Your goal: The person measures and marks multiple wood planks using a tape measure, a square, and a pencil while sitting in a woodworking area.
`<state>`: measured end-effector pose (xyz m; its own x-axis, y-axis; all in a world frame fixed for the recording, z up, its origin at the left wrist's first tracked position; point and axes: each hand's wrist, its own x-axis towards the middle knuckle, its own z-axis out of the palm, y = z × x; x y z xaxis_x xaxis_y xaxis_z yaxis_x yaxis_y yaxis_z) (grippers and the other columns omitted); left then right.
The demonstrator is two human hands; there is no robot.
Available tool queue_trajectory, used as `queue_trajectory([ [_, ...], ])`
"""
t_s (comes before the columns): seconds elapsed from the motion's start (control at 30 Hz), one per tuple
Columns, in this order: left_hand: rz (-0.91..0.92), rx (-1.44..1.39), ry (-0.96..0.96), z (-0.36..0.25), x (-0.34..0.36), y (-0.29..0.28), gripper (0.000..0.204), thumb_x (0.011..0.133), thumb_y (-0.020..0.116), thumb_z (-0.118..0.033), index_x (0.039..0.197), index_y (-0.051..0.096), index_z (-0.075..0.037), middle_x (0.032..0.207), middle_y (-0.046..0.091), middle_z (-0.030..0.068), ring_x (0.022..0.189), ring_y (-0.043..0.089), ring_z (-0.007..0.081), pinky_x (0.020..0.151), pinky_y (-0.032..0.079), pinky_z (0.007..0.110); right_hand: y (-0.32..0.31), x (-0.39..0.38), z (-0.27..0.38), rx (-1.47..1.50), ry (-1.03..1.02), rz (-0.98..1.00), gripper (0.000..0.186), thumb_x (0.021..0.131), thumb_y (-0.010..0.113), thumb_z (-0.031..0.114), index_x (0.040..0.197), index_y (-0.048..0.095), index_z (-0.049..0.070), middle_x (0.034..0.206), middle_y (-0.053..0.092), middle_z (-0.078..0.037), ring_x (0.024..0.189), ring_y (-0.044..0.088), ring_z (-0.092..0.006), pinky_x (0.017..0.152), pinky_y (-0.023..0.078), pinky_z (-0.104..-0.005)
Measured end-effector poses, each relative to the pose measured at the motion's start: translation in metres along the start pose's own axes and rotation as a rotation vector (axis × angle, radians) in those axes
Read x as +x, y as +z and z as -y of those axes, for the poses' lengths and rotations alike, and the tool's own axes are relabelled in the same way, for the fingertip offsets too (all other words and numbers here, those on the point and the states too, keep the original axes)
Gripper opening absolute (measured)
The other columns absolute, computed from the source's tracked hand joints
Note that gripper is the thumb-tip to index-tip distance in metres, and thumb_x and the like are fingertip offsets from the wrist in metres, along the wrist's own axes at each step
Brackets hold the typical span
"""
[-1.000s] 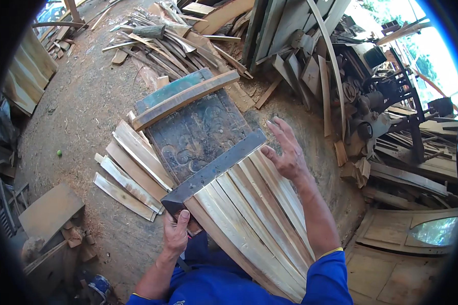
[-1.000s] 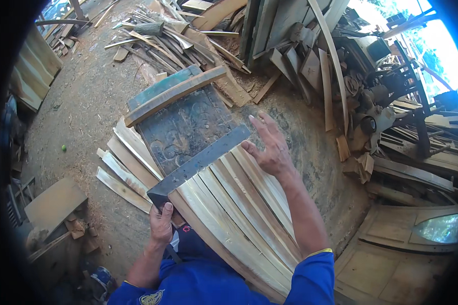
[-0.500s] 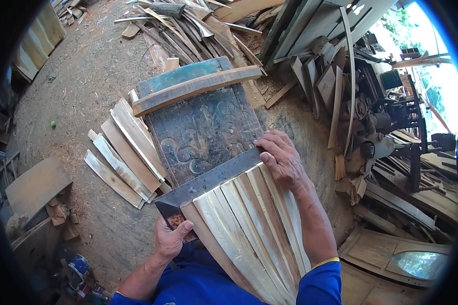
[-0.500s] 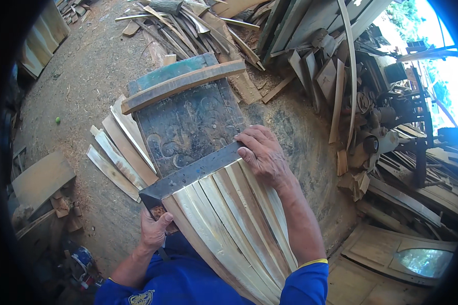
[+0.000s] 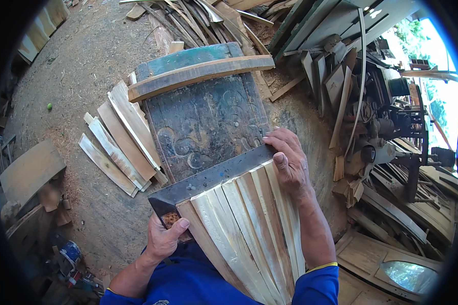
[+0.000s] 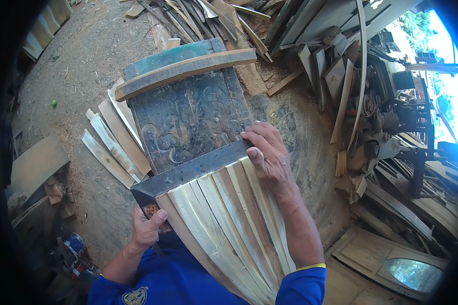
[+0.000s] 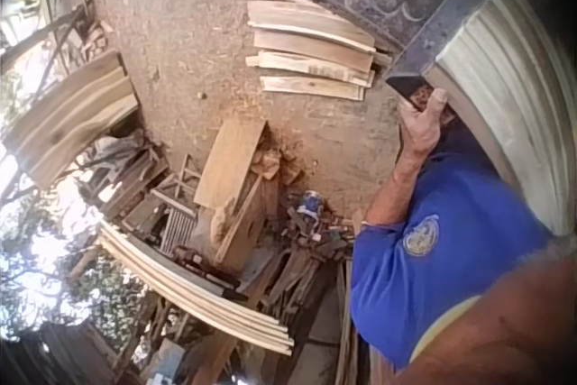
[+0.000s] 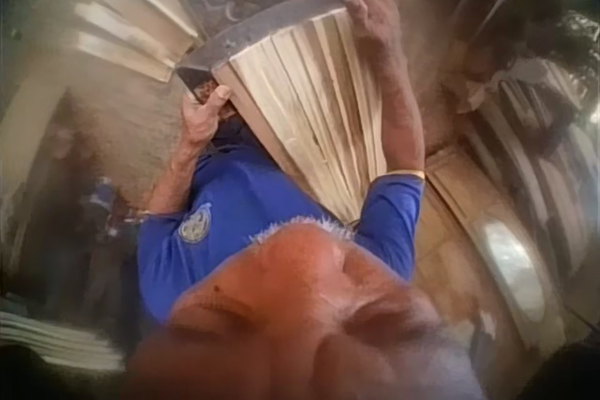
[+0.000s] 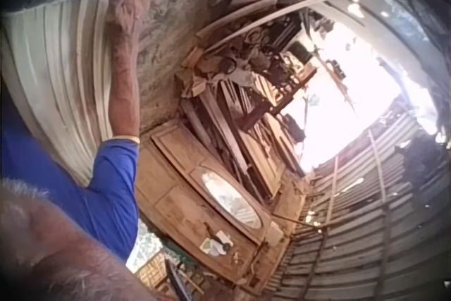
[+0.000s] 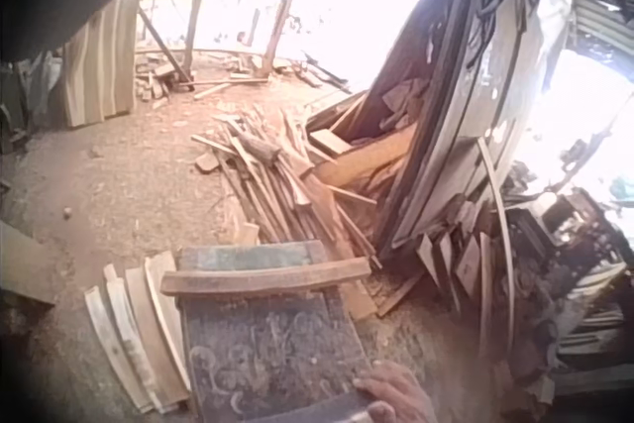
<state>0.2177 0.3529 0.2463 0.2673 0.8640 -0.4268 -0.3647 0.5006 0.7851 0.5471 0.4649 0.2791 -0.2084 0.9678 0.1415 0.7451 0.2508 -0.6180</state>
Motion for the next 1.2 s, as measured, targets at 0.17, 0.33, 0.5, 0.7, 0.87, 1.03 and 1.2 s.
queue_trajectory([
  [0.17,0.007,-0.008,-0.02,-0.003,0.0,0.002,0.034,0.096,0.072,-0.02,0.12,0.062,0.001,0.105,0.071,0.0057,0.092,0.067,0.0107,0.081,0.056,0.028,0.002,-0.005,0.009,0.09,0.159,-0.268,0.063,0.106,0.041,0.056,0.121,0.066,0.0,0.121,0.064,-0.018,0.122,0.056,-0.0336,0.107,0.041,-0.0421],
  [0.33,0.042,0.025,-0.046,0.006,-0.002,-0.012,0.043,0.096,0.072,-0.021,0.128,0.058,0.003,0.114,0.07,0.0093,0.1,0.068,0.015,0.089,0.057,0.032,-0.031,-0.071,0.003,0.314,0.547,0.028,0.062,0.105,0.045,0.055,0.122,0.063,-0.002,0.116,0.065,-0.02,0.106,0.064,-0.0331,0.093,0.048,-0.0382],
  [0.5,0.041,0.002,-0.062,-0.004,0.001,-0.004,0.046,0.095,0.074,-0.022,0.129,0.057,0.003,0.118,0.069,0.0109,0.105,0.068,0.0172,0.093,0.055,0.033,-0.029,-0.11,0.022,0.22,0.475,0.026,0.056,0.103,0.054,0.048,0.123,0.062,-0.003,0.116,0.065,-0.021,0.106,0.064,-0.0339,0.093,0.049,-0.0389],
  [0.7,0.001,0.002,-0.038,-0.003,0.002,0.002,0.04,0.096,0.073,-0.022,0.125,0.06,0.003,0.111,0.07,0.008,0.097,0.066,0.0123,0.085,0.055,0.029,-0.023,-0.111,0.023,0.214,0.497,-0.006,0.055,0.098,0.064,0.044,0.126,0.062,-0.003,0.119,0.064,-0.022,0.109,0.063,-0.0358,0.095,0.049,-0.0416],
  [0.87,0.022,-0.014,-0.094,-0.004,-0.001,0.0,0.049,0.094,0.076,-0.025,0.13,0.057,0.003,0.117,0.069,0.0109,0.104,0.068,0.0176,0.092,0.056,0.033,-0.025,-0.109,0.025,0.191,0.483,0.006,0.057,0.095,0.07,0.043,0.126,0.061,-0.004,0.119,0.064,-0.022,0.109,0.063,-0.0364,0.094,0.049,-0.0425],
  [1.03,0.003,-0.017,-0.087,-0.003,-0.002,0.004,0.049,0.094,0.075,-0.026,0.129,0.057,0.003,0.114,0.07,0.0105,0.101,0.068,0.0172,0.09,0.056,0.033,-0.026,-0.11,0.027,0.126,0.445,0.01,0.061,0.093,0.071,0.043,0.126,0.06,-0.007,0.119,0.064,-0.022,0.108,0.064,-0.0369,0.093,0.051,-0.0428],
  [1.2,0.016,0.028,-0.077,-0.003,0.002,0.0,0.049,0.095,0.074,-0.027,0.128,0.057,0.004,0.114,0.069,0.0111,0.102,0.069,0.0175,0.089,0.057,0.033,-0.026,-0.108,0.025,0.113,0.451,0.013,0.062,0.093,0.072,0.044,0.127,0.06,-0.007,0.12,0.064,-0.023,0.109,0.064,-0.0374,0.094,0.051,-0.0434],
])
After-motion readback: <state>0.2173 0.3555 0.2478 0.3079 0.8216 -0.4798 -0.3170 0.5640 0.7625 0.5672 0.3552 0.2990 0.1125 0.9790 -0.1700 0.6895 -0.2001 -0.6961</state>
